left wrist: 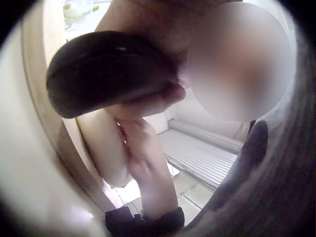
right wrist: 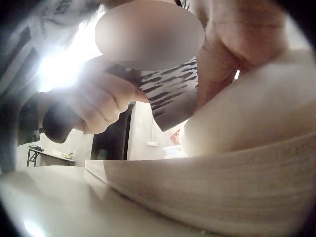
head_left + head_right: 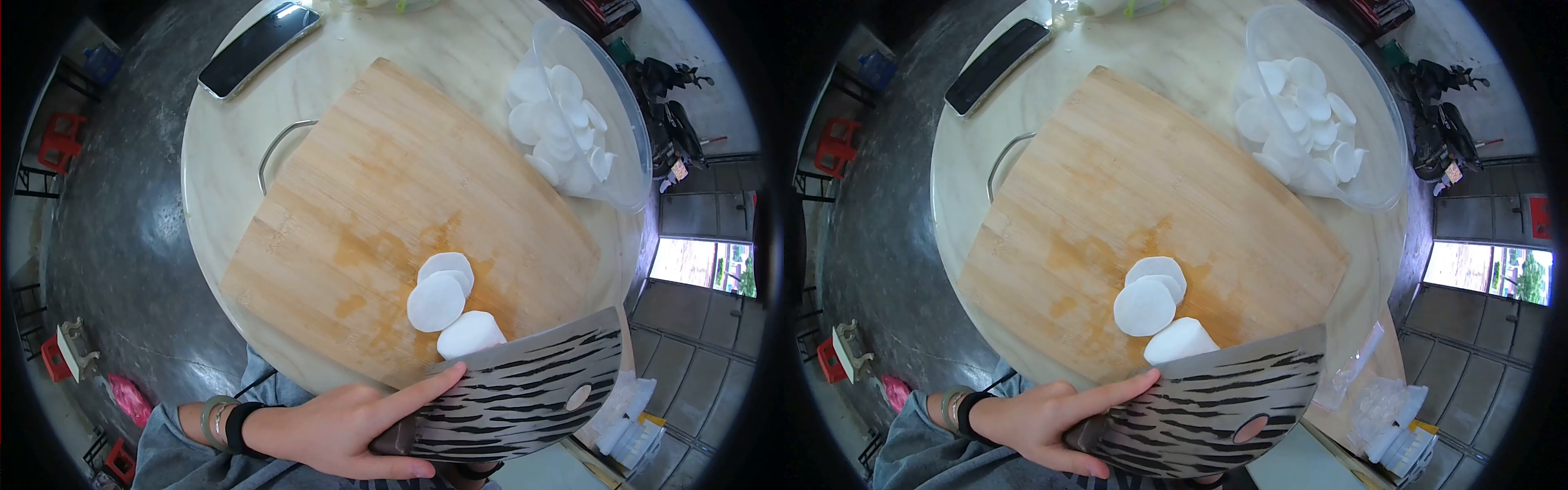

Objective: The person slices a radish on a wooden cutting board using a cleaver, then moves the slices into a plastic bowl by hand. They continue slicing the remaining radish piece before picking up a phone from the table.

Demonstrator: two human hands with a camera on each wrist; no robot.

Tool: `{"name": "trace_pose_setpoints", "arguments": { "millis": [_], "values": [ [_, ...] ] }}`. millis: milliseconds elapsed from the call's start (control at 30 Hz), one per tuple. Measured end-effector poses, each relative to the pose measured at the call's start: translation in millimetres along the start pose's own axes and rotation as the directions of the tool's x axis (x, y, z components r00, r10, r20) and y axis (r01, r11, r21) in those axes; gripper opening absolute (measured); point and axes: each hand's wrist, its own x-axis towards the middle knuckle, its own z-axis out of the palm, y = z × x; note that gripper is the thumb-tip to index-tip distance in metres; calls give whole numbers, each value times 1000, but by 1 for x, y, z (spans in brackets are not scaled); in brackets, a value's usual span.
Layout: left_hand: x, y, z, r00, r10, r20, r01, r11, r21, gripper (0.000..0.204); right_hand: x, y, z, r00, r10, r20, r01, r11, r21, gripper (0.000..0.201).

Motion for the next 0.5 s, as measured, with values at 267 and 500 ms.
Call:
{"name": "trace_pose_setpoints", "arguments": {
  "millis": [267, 500],
  "values": [
    [-2, 7, -3, 994, -99, 36, 100, 995, -7, 93, 102, 92, -167, 906, -163, 391, 312, 882, -354, 49],
    [-8, 7, -7, 984, -165, 74, 169, 984, -56, 91, 11, 5, -21, 777, -465, 425, 608, 728, -316, 52]
  ]
}}
